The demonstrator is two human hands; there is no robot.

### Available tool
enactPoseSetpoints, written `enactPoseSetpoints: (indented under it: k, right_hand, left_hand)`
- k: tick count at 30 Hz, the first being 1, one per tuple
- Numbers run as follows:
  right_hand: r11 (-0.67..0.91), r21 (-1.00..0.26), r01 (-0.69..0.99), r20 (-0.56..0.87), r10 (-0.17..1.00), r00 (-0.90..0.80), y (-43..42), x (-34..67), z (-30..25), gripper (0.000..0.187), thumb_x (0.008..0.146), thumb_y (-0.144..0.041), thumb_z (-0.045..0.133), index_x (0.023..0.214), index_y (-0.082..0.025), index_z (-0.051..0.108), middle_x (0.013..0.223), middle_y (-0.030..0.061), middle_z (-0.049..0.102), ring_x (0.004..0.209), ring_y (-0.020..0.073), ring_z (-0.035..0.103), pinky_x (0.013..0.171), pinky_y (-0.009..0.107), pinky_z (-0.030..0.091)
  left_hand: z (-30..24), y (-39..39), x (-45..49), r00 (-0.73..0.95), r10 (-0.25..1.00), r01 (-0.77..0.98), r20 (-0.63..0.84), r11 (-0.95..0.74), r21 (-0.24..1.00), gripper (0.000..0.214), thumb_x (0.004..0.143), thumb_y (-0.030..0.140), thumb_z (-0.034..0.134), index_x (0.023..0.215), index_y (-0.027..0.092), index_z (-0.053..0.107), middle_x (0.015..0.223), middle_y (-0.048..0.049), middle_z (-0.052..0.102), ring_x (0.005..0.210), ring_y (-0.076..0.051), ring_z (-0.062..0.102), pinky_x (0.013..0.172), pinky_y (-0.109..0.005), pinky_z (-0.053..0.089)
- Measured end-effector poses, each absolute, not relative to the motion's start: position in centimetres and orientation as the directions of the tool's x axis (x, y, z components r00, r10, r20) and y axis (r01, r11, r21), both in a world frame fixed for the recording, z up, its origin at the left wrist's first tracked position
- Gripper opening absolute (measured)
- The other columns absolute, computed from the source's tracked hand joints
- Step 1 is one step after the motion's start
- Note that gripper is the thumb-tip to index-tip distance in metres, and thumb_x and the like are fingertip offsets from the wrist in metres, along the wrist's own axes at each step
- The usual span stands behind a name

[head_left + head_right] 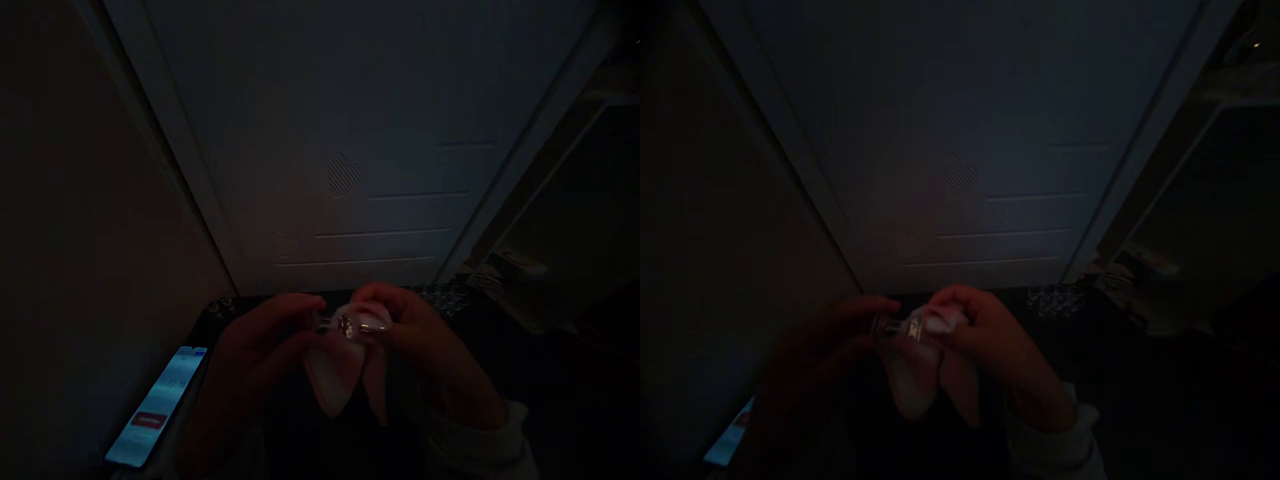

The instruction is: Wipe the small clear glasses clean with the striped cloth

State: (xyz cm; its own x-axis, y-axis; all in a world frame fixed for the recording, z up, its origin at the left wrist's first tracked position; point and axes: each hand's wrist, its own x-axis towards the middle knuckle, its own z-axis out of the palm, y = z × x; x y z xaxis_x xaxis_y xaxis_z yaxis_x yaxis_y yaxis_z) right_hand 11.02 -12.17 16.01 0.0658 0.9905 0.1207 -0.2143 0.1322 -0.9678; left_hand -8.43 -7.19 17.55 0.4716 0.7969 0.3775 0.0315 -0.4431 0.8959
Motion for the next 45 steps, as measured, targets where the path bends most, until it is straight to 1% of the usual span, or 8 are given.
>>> enactPoseSetpoints:
  k: [5, 12, 18, 27, 32, 37, 42, 45]
  right_hand:
    - [0.118, -0.965, -0.233, 0.111, 0.993, 0.043, -12.5, 10.9, 15.9, 0.020, 0.066, -0.030, 0.083, 0.073, -0.019, 0.069, 0.065, -0.0027, 0.067, 0.056, 0.0096, 0.058, 0.054, 0.020, 0.046]
    - [0.103, -0.945, -0.310, 0.081, 0.993, 0.082, -12.7, 10.7, 16.3, 0.020, 0.063, -0.025, 0.085, 0.071, -0.019, 0.067, 0.063, -0.0046, 0.066, 0.055, 0.0080, 0.057, 0.052, 0.018, 0.043]
    - [0.138, -0.945, -0.297, 0.120, 0.990, 0.078, -12.6, 10.8, 16.2, 0.025, 0.059, -0.026, 0.089, 0.066, -0.019, 0.066, 0.059, -0.0060, 0.063, 0.052, 0.0070, 0.056, 0.051, 0.017, 0.043]
    - [0.165, -0.939, -0.303, 0.160, 0.986, 0.042, -12.2, 11.3, 15.6, 0.031, 0.054, -0.029, 0.091, 0.067, -0.018, 0.066, 0.059, -0.0049, 0.064, 0.050, 0.0066, 0.055, 0.048, 0.016, 0.043]
    - [0.174, -0.928, -0.330, 0.176, 0.984, 0.023, -12.7, 11.4, 15.7, 0.021, 0.058, -0.023, 0.089, 0.069, -0.020, 0.071, 0.060, -0.0055, 0.065, 0.051, 0.0062, 0.054, 0.048, 0.015, 0.041]
    - [0.210, -0.904, -0.371, 0.191, 0.978, 0.088, -12.9, 11.2, 15.8, 0.010, 0.067, -0.024, 0.083, 0.074, -0.024, 0.075, 0.062, -0.0058, 0.066, 0.054, 0.0057, 0.056, 0.051, 0.014, 0.042]
    - [0.250, -0.902, -0.352, 0.210, 0.966, 0.148, -12.7, 10.8, 15.8, 0.006, 0.072, -0.020, 0.076, 0.070, -0.022, 0.071, 0.061, -0.0064, 0.062, 0.053, 0.0062, 0.053, 0.052, 0.017, 0.041]
    - [0.261, -0.913, -0.314, 0.206, 0.958, 0.198, -12.6, 10.8, 15.8, 0.007, 0.070, -0.018, 0.073, 0.068, -0.022, 0.067, 0.061, -0.0062, 0.061, 0.054, 0.0075, 0.053, 0.053, 0.019, 0.041]
  left_hand:
    - [17.7, -7.3, -8.5, 0.497, 0.775, 0.009, 0.390, -0.454, 0.891, 0.032, 0.078, 0.013, 0.073, 0.098, 0.039, 0.078, 0.099, 0.0084, 0.080, 0.090, -0.010, 0.073, 0.079, -0.011, 0.054]
    - [17.3, -7.0, -8.6, 0.546, 0.699, -0.074, 0.461, -0.508, 0.858, 0.039, 0.079, 0.011, 0.073, 0.102, 0.042, 0.075, 0.106, 0.0097, 0.078, 0.099, -0.010, 0.072, 0.088, -0.014, 0.053]
    - [17.4, -7.0, -8.5, 0.521, 0.734, -0.028, 0.437, -0.496, 0.868, 0.026, 0.079, 0.017, 0.075, 0.099, 0.034, 0.077, 0.102, 0.0032, 0.079, 0.093, -0.015, 0.073, 0.084, -0.019, 0.057]
    - [17.0, -6.8, -8.6, 0.539, 0.705, -0.104, 0.462, -0.488, 0.866, 0.031, 0.080, 0.015, 0.075, 0.102, 0.037, 0.076, 0.101, 0.0067, 0.079, 0.091, -0.010, 0.072, 0.082, -0.011, 0.054]
    - [17.4, -7.0, -8.6, 0.533, 0.736, -0.123, 0.418, -0.421, 0.899, 0.035, 0.078, 0.011, 0.075, 0.099, 0.039, 0.077, 0.101, 0.0096, 0.079, 0.092, -0.008, 0.072, 0.081, -0.007, 0.052]
    - [17.2, -7.0, -8.6, 0.497, 0.787, -0.108, 0.366, -0.362, 0.926, 0.034, 0.077, 0.010, 0.075, 0.097, 0.038, 0.077, 0.099, 0.0086, 0.079, 0.090, -0.008, 0.072, 0.077, -0.008, 0.053]
    - [16.7, -6.8, -8.0, 0.433, 0.814, -0.136, 0.388, -0.366, 0.921, 0.030, 0.070, 0.011, 0.079, 0.089, 0.034, 0.078, 0.092, 0.0068, 0.079, 0.086, -0.011, 0.072, 0.078, -0.014, 0.056]
    - [16.7, -6.7, -7.9, 0.442, 0.811, -0.136, 0.383, -0.362, 0.922, 0.028, 0.070, 0.011, 0.079, 0.086, 0.035, 0.078, 0.088, 0.0084, 0.077, 0.082, -0.009, 0.072, 0.074, -0.012, 0.055]
